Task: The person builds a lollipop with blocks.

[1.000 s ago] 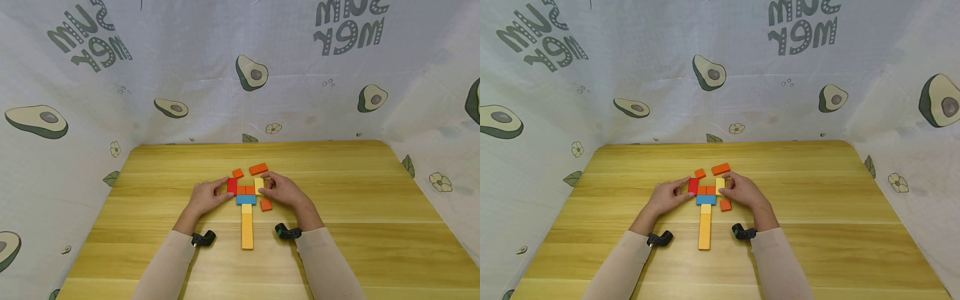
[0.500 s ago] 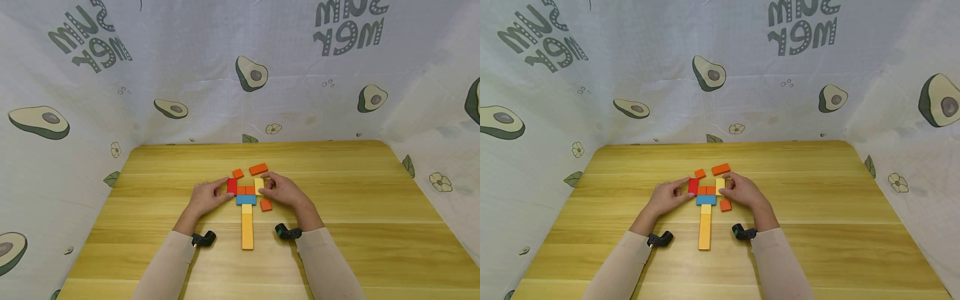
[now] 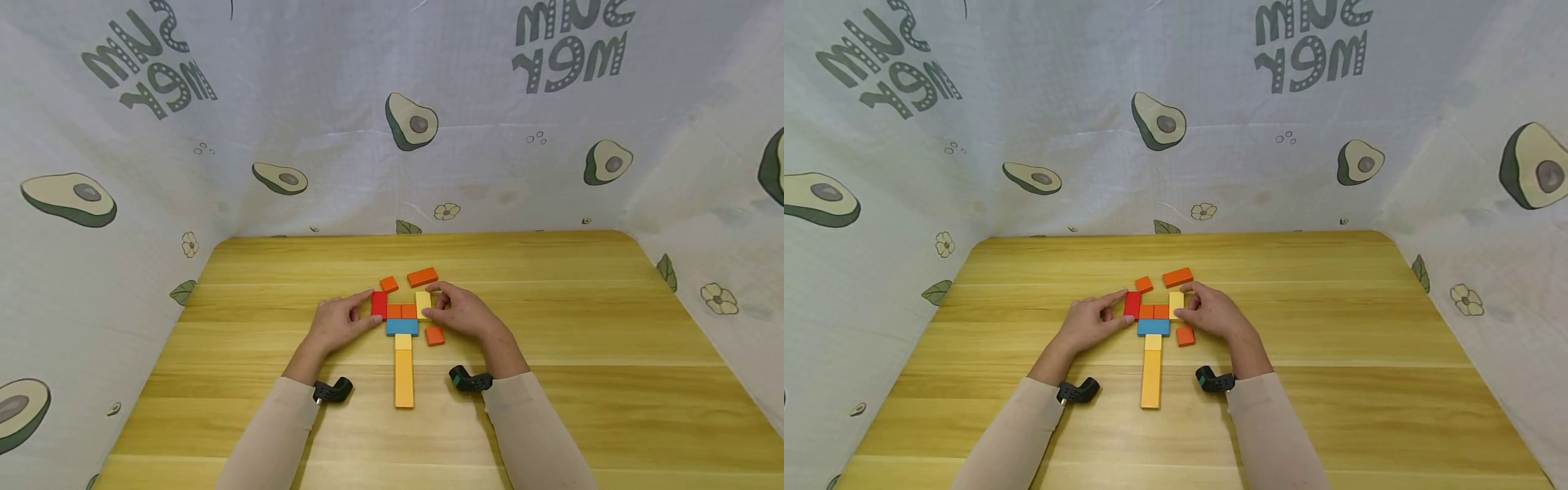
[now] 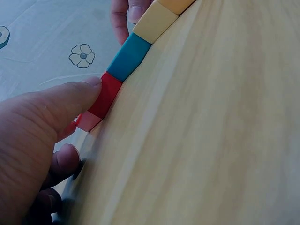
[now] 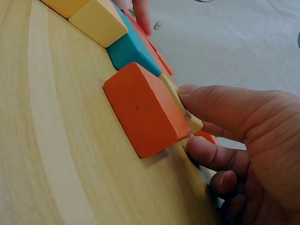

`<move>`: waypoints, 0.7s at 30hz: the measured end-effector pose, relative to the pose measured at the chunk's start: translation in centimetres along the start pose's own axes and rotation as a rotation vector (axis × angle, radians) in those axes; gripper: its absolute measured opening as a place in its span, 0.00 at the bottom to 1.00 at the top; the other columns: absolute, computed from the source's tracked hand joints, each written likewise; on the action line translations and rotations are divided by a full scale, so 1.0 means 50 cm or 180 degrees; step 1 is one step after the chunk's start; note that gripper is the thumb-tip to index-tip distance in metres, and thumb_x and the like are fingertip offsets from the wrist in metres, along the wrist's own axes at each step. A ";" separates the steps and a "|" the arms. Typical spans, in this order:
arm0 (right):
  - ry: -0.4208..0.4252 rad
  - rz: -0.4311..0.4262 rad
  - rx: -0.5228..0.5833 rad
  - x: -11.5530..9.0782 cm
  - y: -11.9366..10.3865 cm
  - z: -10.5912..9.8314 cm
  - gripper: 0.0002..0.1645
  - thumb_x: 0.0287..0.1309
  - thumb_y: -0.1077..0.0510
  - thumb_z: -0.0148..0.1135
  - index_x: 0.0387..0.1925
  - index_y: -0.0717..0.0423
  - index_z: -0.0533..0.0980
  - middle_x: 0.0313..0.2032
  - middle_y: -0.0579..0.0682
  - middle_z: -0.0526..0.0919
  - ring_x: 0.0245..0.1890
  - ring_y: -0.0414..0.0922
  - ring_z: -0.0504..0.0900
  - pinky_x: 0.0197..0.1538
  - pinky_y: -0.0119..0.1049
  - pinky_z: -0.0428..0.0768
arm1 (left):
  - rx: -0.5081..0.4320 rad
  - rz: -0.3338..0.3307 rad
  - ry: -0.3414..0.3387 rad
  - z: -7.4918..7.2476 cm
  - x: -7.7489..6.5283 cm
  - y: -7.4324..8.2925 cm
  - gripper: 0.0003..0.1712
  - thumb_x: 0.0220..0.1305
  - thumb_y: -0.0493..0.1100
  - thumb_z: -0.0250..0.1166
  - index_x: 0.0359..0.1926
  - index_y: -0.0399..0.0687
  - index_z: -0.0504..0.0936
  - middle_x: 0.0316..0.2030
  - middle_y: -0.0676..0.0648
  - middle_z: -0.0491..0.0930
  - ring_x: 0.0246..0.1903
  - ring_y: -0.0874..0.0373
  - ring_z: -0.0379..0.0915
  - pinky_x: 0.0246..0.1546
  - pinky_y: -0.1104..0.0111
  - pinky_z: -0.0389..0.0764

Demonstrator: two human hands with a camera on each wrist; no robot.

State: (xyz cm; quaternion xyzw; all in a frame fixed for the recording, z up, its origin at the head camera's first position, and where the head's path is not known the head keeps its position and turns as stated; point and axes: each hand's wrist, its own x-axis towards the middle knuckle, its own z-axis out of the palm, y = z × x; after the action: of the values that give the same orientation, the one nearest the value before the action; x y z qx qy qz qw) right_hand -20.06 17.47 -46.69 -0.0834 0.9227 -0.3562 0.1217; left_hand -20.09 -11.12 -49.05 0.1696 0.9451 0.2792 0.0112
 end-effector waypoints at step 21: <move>0.0053 -0.0065 0.0035 0.003 0.005 0.000 0.24 0.71 0.47 0.61 0.64 0.48 0.74 0.38 0.50 0.78 0.33 0.45 0.74 0.40 0.39 0.71 | -0.0521 0.0423 0.0251 0.013 -0.005 0.073 0.29 0.64 0.55 0.72 0.64 0.52 0.82 0.21 0.55 0.70 0.28 0.59 0.62 0.37 0.66 0.64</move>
State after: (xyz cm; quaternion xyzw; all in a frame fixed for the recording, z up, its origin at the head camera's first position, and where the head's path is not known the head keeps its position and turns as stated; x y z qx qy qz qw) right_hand -20.22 17.58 -46.88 -0.0891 0.9208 -0.3631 0.1109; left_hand -18.63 -7.98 -47.68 0.2193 0.9055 0.3621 -0.0308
